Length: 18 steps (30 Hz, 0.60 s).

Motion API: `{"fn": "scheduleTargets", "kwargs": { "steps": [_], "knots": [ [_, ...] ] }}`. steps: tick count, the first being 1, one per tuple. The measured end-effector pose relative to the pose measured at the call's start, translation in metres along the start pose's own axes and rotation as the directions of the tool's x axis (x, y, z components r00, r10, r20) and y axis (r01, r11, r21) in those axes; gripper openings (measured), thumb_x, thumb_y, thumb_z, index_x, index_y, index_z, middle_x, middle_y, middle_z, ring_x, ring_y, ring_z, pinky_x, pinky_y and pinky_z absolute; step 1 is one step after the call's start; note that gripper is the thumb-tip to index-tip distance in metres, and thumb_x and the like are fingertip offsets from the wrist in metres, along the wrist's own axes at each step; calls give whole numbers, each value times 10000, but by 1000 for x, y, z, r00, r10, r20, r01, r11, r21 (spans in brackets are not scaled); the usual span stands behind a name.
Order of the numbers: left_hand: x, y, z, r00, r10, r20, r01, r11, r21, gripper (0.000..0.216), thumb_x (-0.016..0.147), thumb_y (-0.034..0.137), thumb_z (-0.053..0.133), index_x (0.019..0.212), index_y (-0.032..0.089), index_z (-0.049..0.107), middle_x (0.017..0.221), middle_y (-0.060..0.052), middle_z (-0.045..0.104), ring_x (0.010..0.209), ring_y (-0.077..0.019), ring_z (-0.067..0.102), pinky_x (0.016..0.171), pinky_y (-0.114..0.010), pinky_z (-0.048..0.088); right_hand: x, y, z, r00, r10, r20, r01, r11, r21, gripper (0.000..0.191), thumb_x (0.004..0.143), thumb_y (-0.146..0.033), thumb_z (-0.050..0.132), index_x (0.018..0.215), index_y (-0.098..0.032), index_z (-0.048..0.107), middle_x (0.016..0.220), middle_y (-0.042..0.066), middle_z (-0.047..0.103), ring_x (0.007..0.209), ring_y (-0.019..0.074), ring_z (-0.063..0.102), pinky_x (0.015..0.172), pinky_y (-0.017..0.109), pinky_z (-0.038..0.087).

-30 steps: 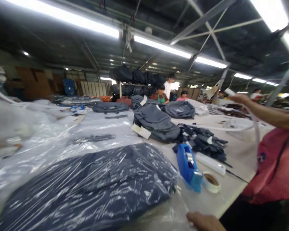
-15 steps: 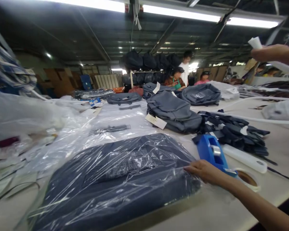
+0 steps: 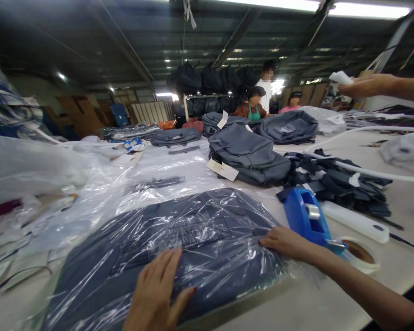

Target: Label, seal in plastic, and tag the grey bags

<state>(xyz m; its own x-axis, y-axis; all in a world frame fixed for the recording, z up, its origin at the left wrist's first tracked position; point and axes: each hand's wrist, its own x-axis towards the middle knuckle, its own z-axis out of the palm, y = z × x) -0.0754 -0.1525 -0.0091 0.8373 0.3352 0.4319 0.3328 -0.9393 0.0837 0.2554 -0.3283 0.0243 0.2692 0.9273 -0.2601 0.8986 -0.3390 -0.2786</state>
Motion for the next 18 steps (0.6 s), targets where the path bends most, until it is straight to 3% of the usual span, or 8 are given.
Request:
{"fn": "scheduleTargets", "kwargs": {
  "steps": [2,5,10,13,18],
  "knots": [
    [30,17,8,966,-162,200,184,978,-96,438,804,458,614,1140,177,601,1079,-115,655,986,-281,607,843,-405,462,-2,-3,-4,998,65,1,-65,998,18,351,914,-340,428,718,-211,689,701,33,626,668,175,567,567,263,352],
    [68,33,6,797,-303,523,427,894,-132,291,752,410,620,947,195,598,948,-66,654,888,-250,612,780,-347,425,-6,-9,-13,984,177,8,-177,981,78,355,878,-400,504,619,-185,618,657,22,596,638,162,563,522,244,328],
    [99,28,0,665,-197,721,431,889,-155,180,660,362,593,705,211,505,713,8,583,736,-204,563,628,-274,307,-12,-13,-31,972,227,50,-233,958,168,185,795,-286,611,645,-179,595,596,-11,571,584,137,544,496,228,315],
    [100,25,7,636,-173,752,465,864,-194,174,651,314,525,586,207,405,641,28,510,715,-177,533,609,-255,301,-18,-8,-48,977,181,113,-201,959,200,104,703,-94,581,651,-176,620,572,-30,577,578,129,562,526,215,360],
    [91,20,23,657,-197,728,510,827,-236,243,703,409,458,604,214,352,657,24,494,717,-175,510,650,-255,322,-32,2,-76,977,176,121,-200,952,229,191,661,-20,519,717,-159,637,634,-16,630,629,137,606,547,202,405]
  ]
}}
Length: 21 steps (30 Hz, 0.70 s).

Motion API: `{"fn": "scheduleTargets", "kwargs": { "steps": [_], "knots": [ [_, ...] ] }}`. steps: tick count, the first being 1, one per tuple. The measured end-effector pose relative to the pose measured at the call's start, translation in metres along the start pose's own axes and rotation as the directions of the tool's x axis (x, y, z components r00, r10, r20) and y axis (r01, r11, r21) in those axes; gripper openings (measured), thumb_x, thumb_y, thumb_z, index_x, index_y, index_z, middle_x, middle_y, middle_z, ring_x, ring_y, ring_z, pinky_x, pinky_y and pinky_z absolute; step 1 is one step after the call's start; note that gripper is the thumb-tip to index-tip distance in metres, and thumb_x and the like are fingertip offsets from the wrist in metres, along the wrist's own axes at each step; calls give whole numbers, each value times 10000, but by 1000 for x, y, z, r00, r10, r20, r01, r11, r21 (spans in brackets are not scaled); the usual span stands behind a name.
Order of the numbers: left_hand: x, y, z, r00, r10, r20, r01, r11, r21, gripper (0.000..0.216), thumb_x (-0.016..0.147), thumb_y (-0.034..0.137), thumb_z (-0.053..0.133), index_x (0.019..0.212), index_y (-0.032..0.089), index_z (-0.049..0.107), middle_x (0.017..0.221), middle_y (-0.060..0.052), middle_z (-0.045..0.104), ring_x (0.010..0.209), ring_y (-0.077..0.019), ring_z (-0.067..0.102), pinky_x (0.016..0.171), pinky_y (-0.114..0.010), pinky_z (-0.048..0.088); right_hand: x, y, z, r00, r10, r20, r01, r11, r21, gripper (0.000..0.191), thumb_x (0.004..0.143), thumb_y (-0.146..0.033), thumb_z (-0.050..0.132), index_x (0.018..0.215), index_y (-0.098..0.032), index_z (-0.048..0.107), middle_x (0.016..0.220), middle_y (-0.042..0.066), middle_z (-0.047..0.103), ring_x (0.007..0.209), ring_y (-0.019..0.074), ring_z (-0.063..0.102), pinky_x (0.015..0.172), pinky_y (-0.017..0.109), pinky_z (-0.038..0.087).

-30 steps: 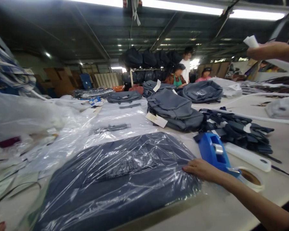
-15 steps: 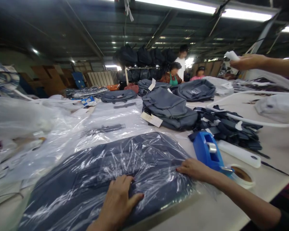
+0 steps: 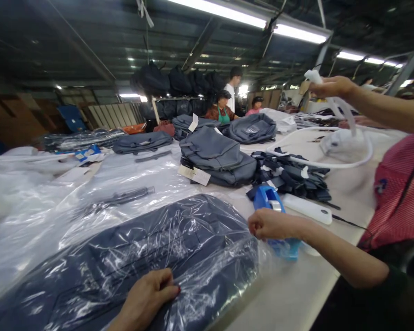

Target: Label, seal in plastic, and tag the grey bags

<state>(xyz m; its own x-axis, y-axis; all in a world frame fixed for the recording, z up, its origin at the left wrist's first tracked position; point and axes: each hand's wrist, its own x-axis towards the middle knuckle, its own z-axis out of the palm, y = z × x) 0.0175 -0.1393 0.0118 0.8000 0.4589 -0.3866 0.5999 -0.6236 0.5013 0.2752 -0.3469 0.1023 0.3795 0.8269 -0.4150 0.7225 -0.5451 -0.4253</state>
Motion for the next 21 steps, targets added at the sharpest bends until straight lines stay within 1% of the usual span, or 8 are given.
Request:
{"fn": "scheduleTargets", "kwargs": {
  "steps": [4,6,8,11,14,17,19,21],
  "knots": [
    [3,-5,1,1000,-16,21,15,999,49,254,756,432,406,639,216,339,684,19,502,730,-176,521,665,-256,321,-8,0,-2,999,25,-41,-25,1000,-3,215,771,-24,462,856,-147,617,745,12,677,707,125,641,599,182,430],
    [2,-4,-1,999,-21,35,19,997,70,244,799,412,370,655,216,346,699,19,512,734,-168,529,671,-248,332,-7,-1,5,990,51,-132,-58,997,-56,251,806,-14,433,939,-142,603,825,44,690,754,142,643,625,203,415],
    [1,-1,-2,999,-32,33,29,995,99,238,839,377,348,665,215,357,717,20,533,746,-161,544,681,-238,345,0,-2,17,966,72,-247,-104,988,-118,294,827,-7,409,1022,-143,583,898,76,690,831,178,642,655,236,389],
    [-1,0,-3,999,-43,13,41,988,152,216,872,321,356,685,217,384,737,26,582,763,-154,578,691,-227,361,16,1,36,928,81,-363,-156,971,-181,262,913,-82,378,1088,-159,556,987,97,678,908,216,642,676,268,371],
    [-2,-2,1,999,-31,-14,33,977,211,190,903,289,341,775,231,470,824,10,661,832,-176,634,728,-255,386,32,10,56,912,85,-401,-188,956,-226,225,979,-207,362,1090,-169,553,1033,97,668,887,226,656,648,277,371],
    [-1,2,8,997,-60,-51,73,945,320,226,927,247,291,914,220,516,932,-63,699,912,-236,665,787,-335,419,41,17,69,907,89,-412,-209,943,-258,229,986,-218,353,1085,-158,551,1025,97,672,875,237,664,636,287,380],
    [-1,11,13,994,-62,-85,88,932,351,252,940,241,269,951,197,517,956,-102,695,942,-262,664,816,-376,429,43,20,74,904,86,-419,-214,939,-270,231,983,-199,344,1080,-155,550,1021,97,675,885,242,666,642,293,390],
    [2,26,18,991,-39,-128,77,950,301,252,958,279,289,919,193,522,943,-96,688,951,-253,656,819,-366,432,44,21,76,903,83,-421,-214,937,-275,225,978,-190,349,1070,-159,552,1014,92,679,884,243,669,643,296,397]
  ]
}}
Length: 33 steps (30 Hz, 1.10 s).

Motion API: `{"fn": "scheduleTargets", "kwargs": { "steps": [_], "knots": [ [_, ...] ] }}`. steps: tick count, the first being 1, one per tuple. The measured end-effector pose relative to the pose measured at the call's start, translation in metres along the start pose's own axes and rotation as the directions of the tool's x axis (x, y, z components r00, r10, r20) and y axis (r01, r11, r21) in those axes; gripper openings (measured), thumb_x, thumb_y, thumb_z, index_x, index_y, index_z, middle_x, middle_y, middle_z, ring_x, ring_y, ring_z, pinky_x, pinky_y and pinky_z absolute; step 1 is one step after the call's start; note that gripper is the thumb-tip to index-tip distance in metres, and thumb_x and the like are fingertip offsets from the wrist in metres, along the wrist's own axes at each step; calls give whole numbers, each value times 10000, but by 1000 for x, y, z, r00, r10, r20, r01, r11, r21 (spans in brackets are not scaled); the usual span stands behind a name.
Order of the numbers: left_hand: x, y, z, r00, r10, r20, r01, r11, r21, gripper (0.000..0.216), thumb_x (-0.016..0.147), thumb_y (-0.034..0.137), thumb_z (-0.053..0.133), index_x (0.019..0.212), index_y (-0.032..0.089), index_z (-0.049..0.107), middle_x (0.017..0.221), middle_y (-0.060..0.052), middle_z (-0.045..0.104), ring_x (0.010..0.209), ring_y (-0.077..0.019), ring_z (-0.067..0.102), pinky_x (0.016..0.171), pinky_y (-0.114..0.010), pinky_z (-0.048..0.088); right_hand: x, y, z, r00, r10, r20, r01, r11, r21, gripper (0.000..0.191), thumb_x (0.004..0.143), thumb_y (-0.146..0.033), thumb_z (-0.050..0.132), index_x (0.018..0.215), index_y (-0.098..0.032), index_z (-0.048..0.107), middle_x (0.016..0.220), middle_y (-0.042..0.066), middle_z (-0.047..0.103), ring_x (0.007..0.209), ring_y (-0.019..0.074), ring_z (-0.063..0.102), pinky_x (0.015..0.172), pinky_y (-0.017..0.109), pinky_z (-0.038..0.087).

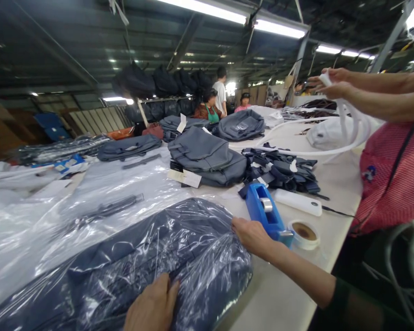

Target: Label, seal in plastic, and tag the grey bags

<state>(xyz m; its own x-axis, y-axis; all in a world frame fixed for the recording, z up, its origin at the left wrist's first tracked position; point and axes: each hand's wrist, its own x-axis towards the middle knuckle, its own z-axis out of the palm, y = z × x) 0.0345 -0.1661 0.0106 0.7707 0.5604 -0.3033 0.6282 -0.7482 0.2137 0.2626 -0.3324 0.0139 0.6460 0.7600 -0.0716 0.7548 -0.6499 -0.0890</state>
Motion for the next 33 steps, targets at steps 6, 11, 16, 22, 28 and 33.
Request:
{"fn": "scheduleTargets", "kwargs": {
  "steps": [6,11,16,22,28,33],
  "knots": [
    [18,45,1,995,47,-89,-59,989,-135,212,954,266,445,781,204,551,797,3,664,811,-176,645,729,-278,401,1,0,5,1000,8,-10,-8,1000,1,226,971,-176,348,1063,-170,553,1010,89,687,880,239,675,642,294,410],
    [36,37,26,936,142,-322,-120,989,88,256,978,264,412,809,195,591,791,-24,651,798,-194,644,693,-283,405,0,-2,11,999,43,-32,-43,999,13,186,976,-224,389,1057,-176,550,1008,80,687,903,233,673,660,291,426],
    [39,33,29,928,197,-317,-148,974,172,273,983,252,387,823,186,598,805,-43,644,810,-209,641,711,-298,417,0,-1,13,997,51,-54,-50,999,16,148,973,-240,427,1022,-182,555,975,64,699,886,226,679,637,285,411],
    [35,46,5,966,48,-254,-60,997,-42,178,957,211,456,832,181,577,832,-27,655,863,-193,633,737,-280,394,-1,0,19,992,61,-110,-61,998,9,146,988,-226,389,989,-176,526,928,75,702,842,219,686,587,275,370],
    [34,46,-3,956,77,-284,-104,991,-79,177,948,229,480,809,192,582,834,-2,640,821,-170,623,734,-268,375,-4,-1,22,986,67,-154,-71,997,-20,182,1009,-229,334,965,-161,497,867,99,696,809,225,691,555,266,341],
    [36,46,-9,965,69,-254,-100,989,-113,220,944,264,479,759,196,577,814,1,636,809,-157,620,742,-255,382,-6,-3,17,989,60,-134,-66,997,-37,186,1010,-227,335,964,-155,500,877,102,699,818,234,692,547,269,343]
  ]
}}
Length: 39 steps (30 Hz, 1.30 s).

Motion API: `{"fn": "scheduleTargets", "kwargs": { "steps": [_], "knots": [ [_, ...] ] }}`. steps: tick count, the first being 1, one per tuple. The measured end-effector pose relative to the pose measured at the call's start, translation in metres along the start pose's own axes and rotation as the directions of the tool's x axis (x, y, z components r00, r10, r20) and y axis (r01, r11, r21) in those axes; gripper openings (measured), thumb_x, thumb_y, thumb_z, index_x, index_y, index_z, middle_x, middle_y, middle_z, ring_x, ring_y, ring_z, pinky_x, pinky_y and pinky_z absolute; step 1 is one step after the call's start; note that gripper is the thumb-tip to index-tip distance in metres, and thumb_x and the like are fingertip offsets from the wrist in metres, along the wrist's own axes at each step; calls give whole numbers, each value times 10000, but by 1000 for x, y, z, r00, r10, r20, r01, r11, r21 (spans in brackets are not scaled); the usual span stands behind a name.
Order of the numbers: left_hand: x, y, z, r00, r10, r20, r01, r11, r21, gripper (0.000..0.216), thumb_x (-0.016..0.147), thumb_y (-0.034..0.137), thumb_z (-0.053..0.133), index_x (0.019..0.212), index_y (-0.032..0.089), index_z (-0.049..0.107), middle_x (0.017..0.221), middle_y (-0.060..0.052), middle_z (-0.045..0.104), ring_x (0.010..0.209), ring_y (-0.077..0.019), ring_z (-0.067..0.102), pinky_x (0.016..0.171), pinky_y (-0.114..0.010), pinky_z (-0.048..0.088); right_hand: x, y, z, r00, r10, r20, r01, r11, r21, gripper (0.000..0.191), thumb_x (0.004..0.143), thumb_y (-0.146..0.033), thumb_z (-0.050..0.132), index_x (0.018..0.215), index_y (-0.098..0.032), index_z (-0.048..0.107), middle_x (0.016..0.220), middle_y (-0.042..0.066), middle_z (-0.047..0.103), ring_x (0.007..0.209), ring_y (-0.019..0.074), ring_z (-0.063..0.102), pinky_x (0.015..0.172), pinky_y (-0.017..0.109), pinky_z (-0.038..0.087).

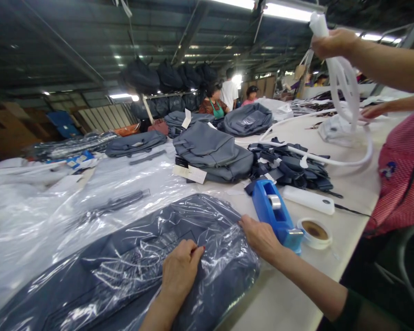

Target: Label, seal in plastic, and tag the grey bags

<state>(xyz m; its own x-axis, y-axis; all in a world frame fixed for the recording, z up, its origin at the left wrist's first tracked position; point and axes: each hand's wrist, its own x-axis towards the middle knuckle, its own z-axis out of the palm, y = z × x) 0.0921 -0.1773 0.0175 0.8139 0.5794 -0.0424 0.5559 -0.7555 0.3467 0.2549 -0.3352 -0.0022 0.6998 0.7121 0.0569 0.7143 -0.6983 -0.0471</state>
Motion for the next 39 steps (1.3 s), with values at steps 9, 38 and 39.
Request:
{"fn": "scheduleTargets", "kwargs": {
  "steps": [9,38,39],
  "knots": [
    [7,1,7,996,-28,87,19,994,108,239,982,241,374,884,175,582,813,-65,696,814,-223,671,706,-289,390,0,-2,-5,998,14,55,-14,1000,-1,233,1020,-237,298,1017,-142,511,931,107,703,868,242,689,569,277,372],
    [7,-3,27,929,355,-103,-317,908,274,294,954,152,362,966,174,655,901,-102,636,857,-256,592,767,-382,453,2,-4,2,998,19,54,-19,1000,-5,262,1013,-245,282,1012,-170,532,947,97,702,851,253,690,596,290,421],
    [5,-3,27,900,414,-138,-359,882,306,321,956,140,336,1029,180,645,930,-104,637,860,-251,586,769,-383,458,2,-4,2,998,18,53,-18,1000,-4,261,1012,-246,287,1012,-170,536,946,95,703,850,255,690,599,293,426]
  ]
}}
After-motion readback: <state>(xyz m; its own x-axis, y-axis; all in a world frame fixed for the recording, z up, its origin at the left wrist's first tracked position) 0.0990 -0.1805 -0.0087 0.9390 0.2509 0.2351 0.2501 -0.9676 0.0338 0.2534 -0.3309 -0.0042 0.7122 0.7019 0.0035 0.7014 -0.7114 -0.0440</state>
